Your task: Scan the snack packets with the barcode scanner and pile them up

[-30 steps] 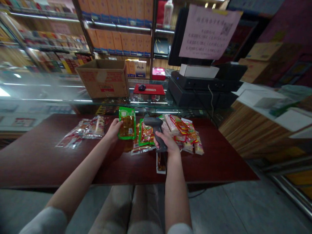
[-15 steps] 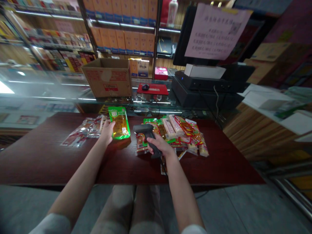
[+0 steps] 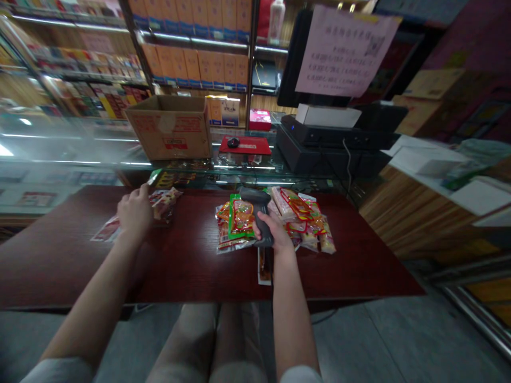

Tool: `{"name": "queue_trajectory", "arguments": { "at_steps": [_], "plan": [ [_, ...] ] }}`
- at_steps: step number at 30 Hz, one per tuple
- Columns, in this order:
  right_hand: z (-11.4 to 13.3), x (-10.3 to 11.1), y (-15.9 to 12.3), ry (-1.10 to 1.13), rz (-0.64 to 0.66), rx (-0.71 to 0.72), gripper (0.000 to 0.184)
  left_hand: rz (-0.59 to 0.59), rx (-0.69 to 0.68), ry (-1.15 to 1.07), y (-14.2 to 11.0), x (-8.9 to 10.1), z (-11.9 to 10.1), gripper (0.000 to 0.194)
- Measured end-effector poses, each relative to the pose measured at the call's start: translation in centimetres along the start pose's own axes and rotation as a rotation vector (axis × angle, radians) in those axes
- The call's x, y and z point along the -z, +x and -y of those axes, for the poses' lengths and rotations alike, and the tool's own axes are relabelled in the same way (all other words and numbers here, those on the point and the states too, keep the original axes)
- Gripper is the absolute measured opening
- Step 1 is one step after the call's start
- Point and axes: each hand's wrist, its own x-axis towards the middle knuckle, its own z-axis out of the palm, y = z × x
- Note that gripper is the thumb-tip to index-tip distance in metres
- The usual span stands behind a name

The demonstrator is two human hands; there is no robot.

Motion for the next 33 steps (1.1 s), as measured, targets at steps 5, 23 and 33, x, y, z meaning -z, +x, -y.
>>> {"name": "queue_trajectory", "arguments": {
  "at_steps": [5, 23, 33],
  "plan": [
    [0.0, 0.1, -0.1, 0.002, 0.012, 0.017, 0.033, 0.116, -0.101, 0.172, -1.4, -3.7, -0.3, 0.048],
    [3.2, 0.4, -2.8, -0.175, -0.098, 0.002, 0.039, 0.479, -0.219, -0.496, -5.1, -8.2, -17.6, 0.060],
    [2.9, 1.1, -3.8, -0.149, -0.102, -0.033, 0.039, 0.802, 0.302, -1.441, -2.2, -8.7, -13.0, 0.007]
  ]
}}
